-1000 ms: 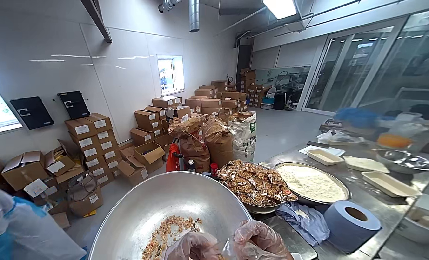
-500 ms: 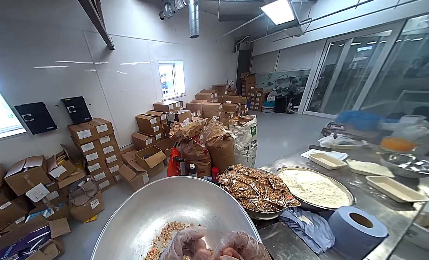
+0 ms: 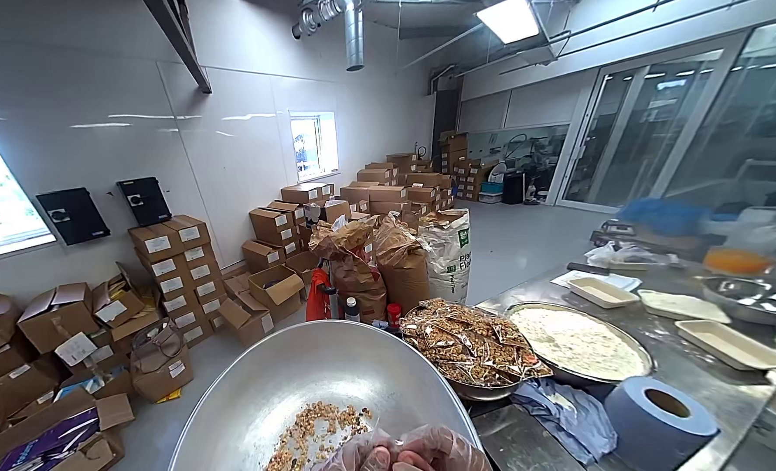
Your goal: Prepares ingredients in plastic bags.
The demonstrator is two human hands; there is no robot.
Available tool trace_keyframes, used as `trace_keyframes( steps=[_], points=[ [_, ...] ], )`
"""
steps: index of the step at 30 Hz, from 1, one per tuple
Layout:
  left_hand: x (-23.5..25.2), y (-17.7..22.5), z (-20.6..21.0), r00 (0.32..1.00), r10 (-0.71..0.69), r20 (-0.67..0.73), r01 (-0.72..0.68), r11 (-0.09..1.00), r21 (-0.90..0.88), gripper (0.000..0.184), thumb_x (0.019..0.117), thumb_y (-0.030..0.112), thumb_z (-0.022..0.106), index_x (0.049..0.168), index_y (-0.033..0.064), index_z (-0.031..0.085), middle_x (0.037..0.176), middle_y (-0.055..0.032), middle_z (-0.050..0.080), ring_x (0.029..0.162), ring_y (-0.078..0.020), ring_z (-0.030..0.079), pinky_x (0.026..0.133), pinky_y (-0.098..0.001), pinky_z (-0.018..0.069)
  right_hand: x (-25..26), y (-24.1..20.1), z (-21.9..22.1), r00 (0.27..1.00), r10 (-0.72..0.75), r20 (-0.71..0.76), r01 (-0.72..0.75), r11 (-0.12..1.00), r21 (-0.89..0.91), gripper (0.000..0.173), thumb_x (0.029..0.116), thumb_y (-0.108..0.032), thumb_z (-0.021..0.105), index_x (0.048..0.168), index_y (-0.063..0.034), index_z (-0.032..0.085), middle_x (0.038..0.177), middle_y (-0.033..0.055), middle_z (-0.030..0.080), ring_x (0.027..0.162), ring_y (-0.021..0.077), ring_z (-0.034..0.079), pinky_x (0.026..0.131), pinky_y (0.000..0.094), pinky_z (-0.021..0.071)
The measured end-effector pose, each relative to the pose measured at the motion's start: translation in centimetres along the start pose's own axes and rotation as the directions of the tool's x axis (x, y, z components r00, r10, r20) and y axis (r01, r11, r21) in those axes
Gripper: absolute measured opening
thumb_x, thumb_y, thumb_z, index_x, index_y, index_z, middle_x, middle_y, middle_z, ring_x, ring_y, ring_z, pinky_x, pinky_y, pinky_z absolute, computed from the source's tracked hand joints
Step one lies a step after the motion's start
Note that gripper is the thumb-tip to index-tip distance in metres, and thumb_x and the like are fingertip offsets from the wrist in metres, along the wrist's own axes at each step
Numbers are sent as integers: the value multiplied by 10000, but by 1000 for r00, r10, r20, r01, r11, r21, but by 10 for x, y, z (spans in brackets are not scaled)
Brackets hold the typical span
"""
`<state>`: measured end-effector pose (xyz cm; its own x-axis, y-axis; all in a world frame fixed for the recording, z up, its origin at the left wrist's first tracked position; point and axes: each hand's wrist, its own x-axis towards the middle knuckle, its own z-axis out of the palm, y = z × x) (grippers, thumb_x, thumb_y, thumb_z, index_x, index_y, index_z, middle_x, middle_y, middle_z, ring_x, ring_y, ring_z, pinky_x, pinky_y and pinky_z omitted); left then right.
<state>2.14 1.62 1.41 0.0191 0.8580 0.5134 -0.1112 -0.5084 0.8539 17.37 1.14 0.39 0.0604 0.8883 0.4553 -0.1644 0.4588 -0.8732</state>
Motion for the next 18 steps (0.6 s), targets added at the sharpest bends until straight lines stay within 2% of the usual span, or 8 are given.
trace_keyframes(
  steps=[5,8,10,13,16,18],
  points=[
    [2,3,-1,1000,-16,17,17,998,-66,150,975,-27,605,1054,-56,729,969,-47,785,871,-76,748,836,-270,625,3,-6,-1,999,10,-36,-9,1000,26,167,850,21,742,987,-68,707,903,-32,734,779,43,677,707,232,583],
    [3,2,1,999,9,34,-8,999,-49,136,958,-44,616,1039,-72,722,988,-48,777,890,-54,734,848,-250,614,5,-7,-3,999,14,46,-15,1000,3,235,874,-81,765,1093,-55,682,934,-47,726,810,44,677,738,255,583],
    [1,0,3,999,41,24,-40,999,-31,121,953,-47,620,1026,-63,716,977,-25,771,890,-27,722,842,-228,608,4,-6,-1,999,25,47,-26,999,37,226,840,-28,785,1053,-58,715,934,-24,743,802,55,688,740,256,592],
    [1,0,3,1000,26,18,-24,997,-72,128,977,-36,590,1045,-34,698,948,1,768,818,-39,725,780,-246,624,5,-7,-1,1000,11,8,-12,997,79,197,849,42,734,1019,-56,721,933,-12,748,779,51,687,719,242,592],
    [2,4,-3,998,-1,58,7,995,-101,153,1006,-23,556,1094,-21,680,956,-20,778,791,-85,745,753,-280,638,7,-8,-5,999,5,34,-11,987,163,245,864,61,697,1054,-94,711,959,-18,753,784,61,695,716,251,596],
    [4,9,-11,992,-4,123,15,995,-94,177,1010,-29,542,1137,-11,664,983,-7,766,777,-70,729,729,-275,631,8,-8,-11,995,8,97,-28,977,212,251,890,23,697,1063,-156,721,947,-31,748,747,52,685,680,240,592]
  ],
)
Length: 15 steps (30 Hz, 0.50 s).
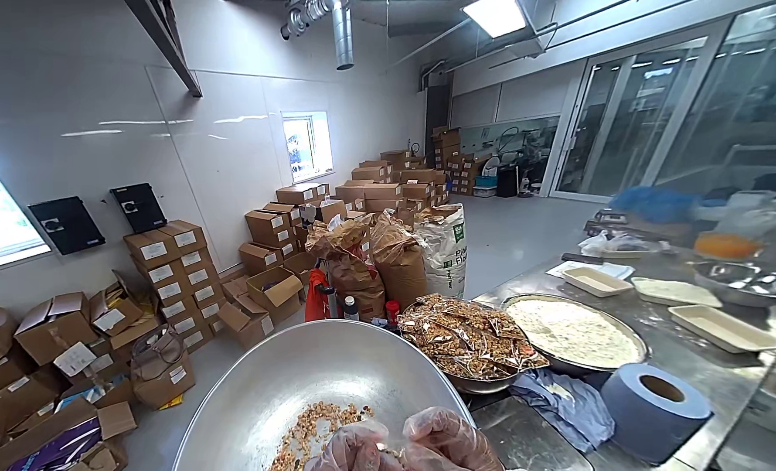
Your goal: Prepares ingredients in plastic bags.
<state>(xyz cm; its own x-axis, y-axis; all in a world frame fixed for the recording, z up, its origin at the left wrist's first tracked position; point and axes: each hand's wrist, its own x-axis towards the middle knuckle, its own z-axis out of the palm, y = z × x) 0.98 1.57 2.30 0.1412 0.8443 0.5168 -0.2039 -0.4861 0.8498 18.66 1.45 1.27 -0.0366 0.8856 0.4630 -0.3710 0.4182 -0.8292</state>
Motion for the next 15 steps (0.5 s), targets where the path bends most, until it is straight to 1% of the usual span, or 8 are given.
trace_keyframes(
  steps=[2,5,8,10,11,12,14,15],
  points=[
    [2,7,-8,998,-13,61,11,999,32,181,993,-44,549,1140,-16,650,959,3,760,729,-40,702,661,-243,609,1,-4,-7,996,0,84,-4,999,40,254,916,-14,694,1084,-200,735,941,-32,748,742,52,692,667,235,597],
    [4,15,-15,993,-11,118,8,1000,27,174,988,-41,569,1142,-5,642,989,-2,753,723,-33,699,635,-228,608,3,-14,-12,986,-2,167,-6,999,49,231,937,-48,692,1094,-206,751,960,-19,754,764,56,698,685,233,601],
    [4,12,-13,995,25,94,-23,1000,-18,174,989,-13,592,1142,42,653,991,18,751,725,-19,686,632,-211,594,4,-19,-15,978,-19,207,12,999,36,232,937,-57,698,1102,-211,750,989,-25,759,807,50,706,714,224,602],
    [4,9,-12,995,63,77,-59,997,-55,173,989,31,621,1143,91,671,1042,39,749,760,-8,690,656,-203,599,5,-20,-18,970,-52,238,41,998,55,214,937,-82,711,1103,-207,757,1004,-24,754,845,49,703,740,221,597],
    [4,9,-11,995,79,61,-75,995,-61,178,981,26,629,1133,105,678,1051,47,749,766,-1,692,660,-197,601,5,-21,-18,970,-61,237,48,997,59,207,929,-79,717,1088,-204,762,995,-26,750,843,46,697,743,219,593],
    [3,9,-10,995,91,43,-89,994,-58,180,979,24,629,1118,123,685,1036,58,748,755,9,686,656,-186,597,4,-22,-18,971,-66,230,53,997,62,201,924,-76,722,1077,-198,767,984,-24,750,833,43,694,737,217,590],
    [4,8,-8,993,112,32,-110,992,-62,174,984,76,647,1106,184,710,992,91,744,723,39,658,645,-158,576,3,-25,-18,969,-83,235,72,996,52,188,932,-98,719,1080,-204,766,977,-36,744,832,32,686,739,208,586],
    [4,7,-8,992,123,37,-120,990,-68,165,983,93,655,1098,196,711,979,95,739,707,43,650,637,-154,571,3,-26,-18,967,-89,239,79,996,48,185,935,-104,718,1080,-208,767,981,-44,742,840,26,685,747,203,586]
  ],
)
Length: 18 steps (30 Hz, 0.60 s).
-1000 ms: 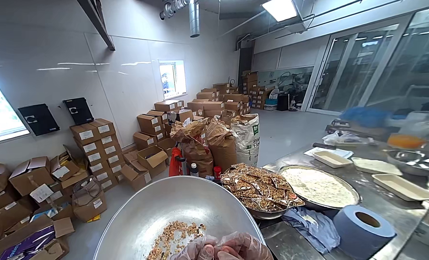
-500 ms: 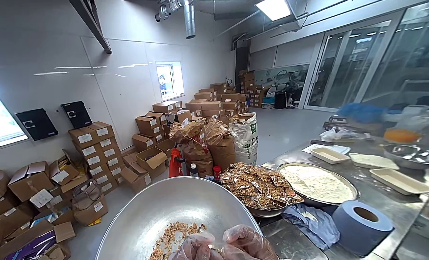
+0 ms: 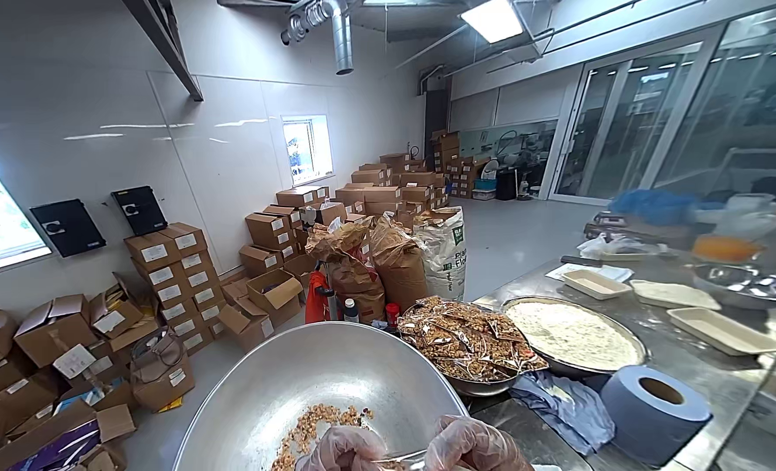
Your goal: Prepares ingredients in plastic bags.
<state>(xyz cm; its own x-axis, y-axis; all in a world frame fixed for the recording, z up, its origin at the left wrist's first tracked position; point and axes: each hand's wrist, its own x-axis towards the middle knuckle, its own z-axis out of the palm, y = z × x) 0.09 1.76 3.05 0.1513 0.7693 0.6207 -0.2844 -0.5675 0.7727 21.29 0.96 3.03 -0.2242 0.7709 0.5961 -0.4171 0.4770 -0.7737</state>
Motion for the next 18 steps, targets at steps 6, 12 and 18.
trace_keyframes(
  steps=[6,12,18],
  points=[
    [2,3,-1,1000,13,24,-14,999,49,153,975,61,641,1077,166,683,947,97,721,705,48,644,628,-152,569,1,-1,-4,998,29,49,-34,994,101,199,959,-124,686,1112,-223,766,952,-34,742,782,20,674,693,189,568],
    [2,6,2,1000,-16,-4,16,999,-48,132,976,130,672,1072,216,700,975,115,726,699,50,652,597,-144,569,4,0,2,996,69,60,-82,964,253,205,992,-129,631,1133,-221,747,934,-34,733,743,2,657,651,166,547],
    [3,12,6,995,-95,-27,92,991,-98,242,969,-35,567,1125,131,647,957,66,740,658,16,652,566,-171,563,4,0,6,998,62,22,-65,988,140,221,1018,-162,597,1152,-230,758,1014,-35,747,776,-2,662,659,166,550]
  ],
)
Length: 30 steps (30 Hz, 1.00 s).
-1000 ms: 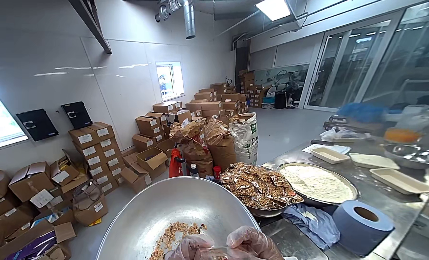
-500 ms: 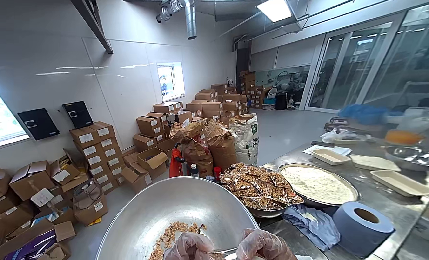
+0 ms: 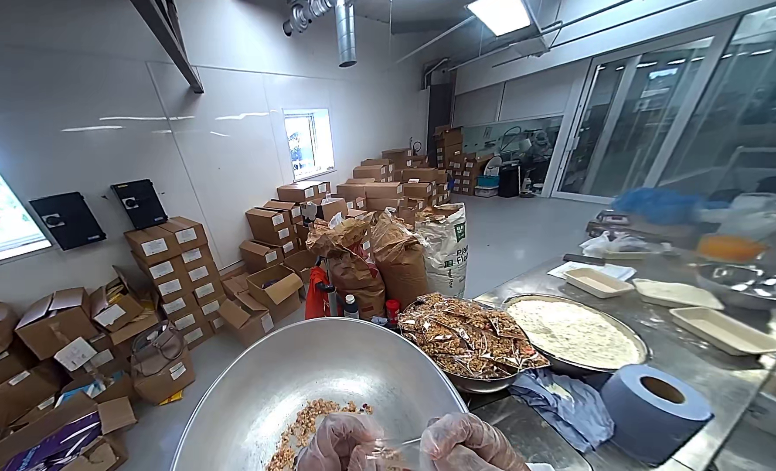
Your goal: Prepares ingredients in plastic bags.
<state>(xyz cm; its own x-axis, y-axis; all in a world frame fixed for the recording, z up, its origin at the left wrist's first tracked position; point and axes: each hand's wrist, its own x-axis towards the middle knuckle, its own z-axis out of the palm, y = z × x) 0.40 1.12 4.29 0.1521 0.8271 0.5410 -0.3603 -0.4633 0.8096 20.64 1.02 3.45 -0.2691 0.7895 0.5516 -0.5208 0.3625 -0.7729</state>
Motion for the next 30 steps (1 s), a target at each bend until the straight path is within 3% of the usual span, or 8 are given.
trace_keyframes(
  steps=[3,7,11,13,15,18,24,30],
  points=[
    [2,2,-3,999,-32,29,30,998,58,253,931,-67,594,1142,70,623,957,57,721,675,4,652,580,-188,573,-1,-1,1,1000,2,-26,-4,999,-52,220,1011,-163,606,1145,-243,761,1004,-55,745,756,-25,642,650,150,533],
    [2,-1,-6,999,26,48,-29,997,65,196,939,-9,661,1072,134,679,938,69,723,697,15,658,612,-176,580,-1,-3,9,991,-47,-128,19,977,-212,244,1005,-155,619,1189,-262,737,1000,-88,736,744,-30,635,653,157,542],
    [3,0,-3,996,83,24,-84,994,76,139,978,96,670,1073,190,706,961,79,724,710,27,651,636,-161,575,-1,-2,10,984,-120,-130,70,939,-338,268,987,-179,661,1227,-288,710,1147,-133,718,887,-36,659,783,175,567],
    [4,-2,-5,994,105,33,-107,990,88,127,985,131,669,1075,209,710,972,85,724,721,32,649,649,-156,573,0,1,7,990,-113,-89,82,953,-292,279,960,-156,703,1217,-266,708,1158,-121,715,965,-16,668,849,189,572],
    [5,-2,-6,994,96,47,-99,993,58,131,988,142,666,1074,224,722,961,87,727,719,32,650,645,-155,570,0,4,5,989,-112,-92,92,975,-201,243,930,-118,730,1141,-238,729,1038,-93,734,895,-10,671,817,182,570],
    [5,-2,-4,996,77,52,-75,997,-33,128,979,155,677,1061,229,741,962,92,733,715,42,648,618,-139,559,0,4,2,994,-96,-55,92,993,-78,191,965,-129,682,1120,-230,728,932,-68,727,783,-12,657,729,168,557],
    [6,-1,-2,983,136,122,-122,985,-122,162,999,134,646,1102,196,754,1018,68,746,743,46,654,613,-121,542,2,3,-3,1000,25,1,-25,987,161,163,985,-151,638,1092,-234,730,862,-61,706,720,-14,640,643,152,530],
    [7,0,-5,964,210,166,-211,977,-12,145,1021,185,623,1078,173,755,974,81,731,769,58,644,650,-116,544,1,2,0,1000,-5,-23,8,991,134,157,997,-170,637,1093,-249,733,860,-82,704,720,-31,632,646,144,529]
  ],
)
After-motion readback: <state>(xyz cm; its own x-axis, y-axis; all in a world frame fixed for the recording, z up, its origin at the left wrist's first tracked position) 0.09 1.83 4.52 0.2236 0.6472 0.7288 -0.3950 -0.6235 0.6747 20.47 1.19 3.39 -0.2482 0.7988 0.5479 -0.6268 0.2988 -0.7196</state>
